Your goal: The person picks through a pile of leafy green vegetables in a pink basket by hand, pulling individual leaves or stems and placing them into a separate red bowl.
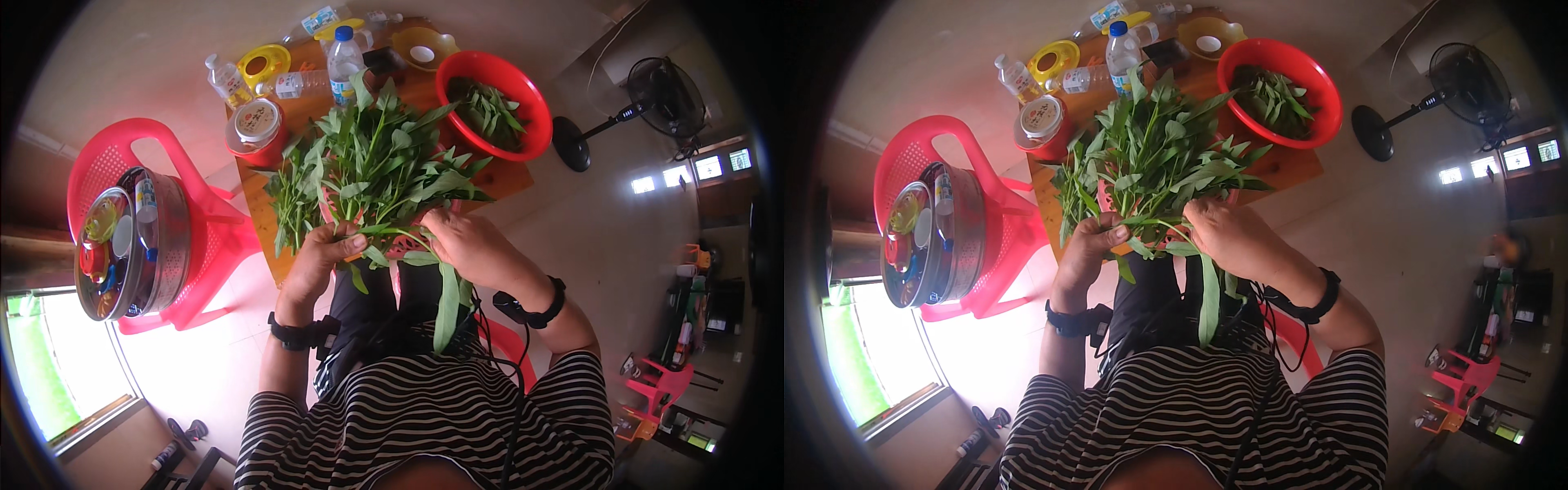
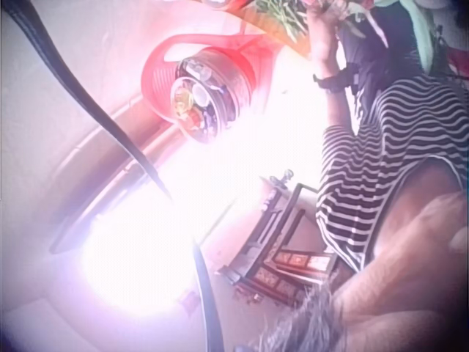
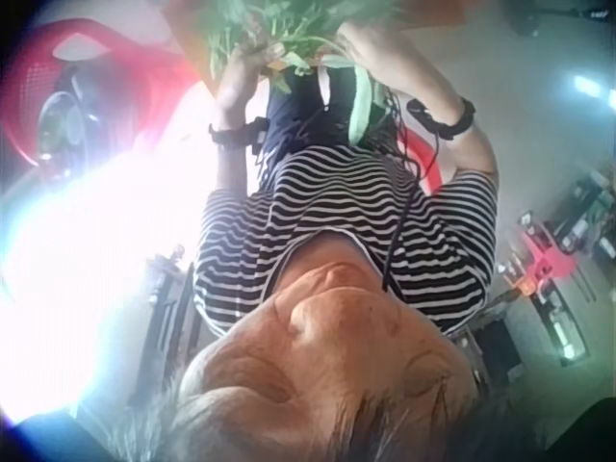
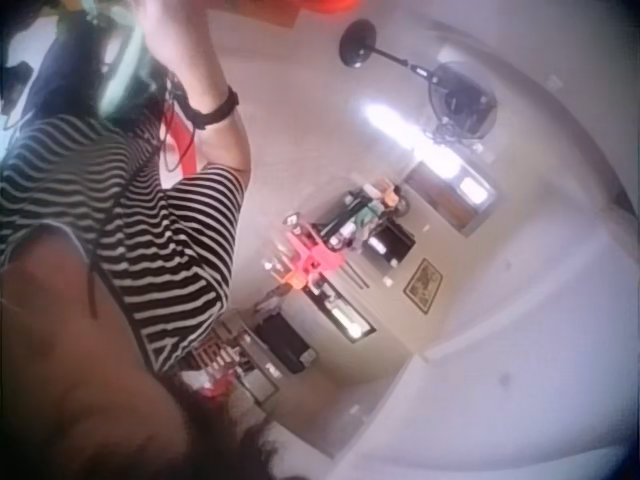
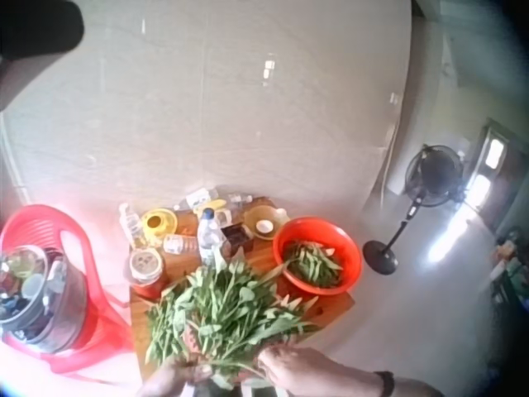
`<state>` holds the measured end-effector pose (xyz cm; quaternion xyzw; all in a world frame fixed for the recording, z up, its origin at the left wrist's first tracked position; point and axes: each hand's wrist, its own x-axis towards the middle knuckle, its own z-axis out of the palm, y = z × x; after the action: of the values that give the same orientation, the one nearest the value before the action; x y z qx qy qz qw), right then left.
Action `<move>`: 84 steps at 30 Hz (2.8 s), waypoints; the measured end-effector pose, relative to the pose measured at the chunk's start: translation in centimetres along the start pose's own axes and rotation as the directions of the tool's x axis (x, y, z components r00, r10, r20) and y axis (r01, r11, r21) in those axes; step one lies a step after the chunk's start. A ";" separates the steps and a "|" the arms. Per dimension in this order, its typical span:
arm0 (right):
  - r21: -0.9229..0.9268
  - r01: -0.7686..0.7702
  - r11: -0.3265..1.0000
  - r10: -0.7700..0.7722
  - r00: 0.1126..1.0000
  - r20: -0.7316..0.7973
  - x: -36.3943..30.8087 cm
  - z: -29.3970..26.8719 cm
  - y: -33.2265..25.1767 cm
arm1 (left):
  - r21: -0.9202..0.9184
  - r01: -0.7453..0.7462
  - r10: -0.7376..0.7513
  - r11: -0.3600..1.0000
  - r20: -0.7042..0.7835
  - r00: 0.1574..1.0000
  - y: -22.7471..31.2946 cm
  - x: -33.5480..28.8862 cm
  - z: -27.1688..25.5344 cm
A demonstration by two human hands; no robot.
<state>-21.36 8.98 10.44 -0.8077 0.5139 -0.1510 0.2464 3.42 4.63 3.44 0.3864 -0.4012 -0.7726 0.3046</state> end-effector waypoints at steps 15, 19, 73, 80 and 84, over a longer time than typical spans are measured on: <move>0.935 -0.258 0.245 0.317 0.932 0.174 -0.5 -4.0 0.5 | -0.060 -0.230 0.224 0.971 -0.094 0.970 0.4 0.2 -0.5; 0.889 -0.351 0.294 0.265 0.923 0.277 -1.3 -4.2 0.1 | -0.084 -0.230 0.222 0.969 -0.098 0.970 -0.4 0.8 -1.1; 0.014 -0.042 0.999 0.045 0.950 -0.310 1.6 0.1 1.4 | -0.024 0.079 -0.075 0.997 0.135 0.988 0.7 -0.2 0.7; -0.057 -0.147 0.988 0.088 0.817 -0.569 2.5 -0.3 5.8 | 0.043 0.092 -0.098 0.995 0.177 0.979 2.5 -0.7 1.8; 0.386 -0.123 0.914 0.281 0.878 -0.387 2.2 -1.0 5.4 | 0.159 0.076 -0.110 0.984 0.214 0.971 1.7 -0.7 0.9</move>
<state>-25.04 4.89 8.27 -0.6374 0.6034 -0.3890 0.2797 3.33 4.69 5.50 0.3378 -0.4710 -0.7922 0.1912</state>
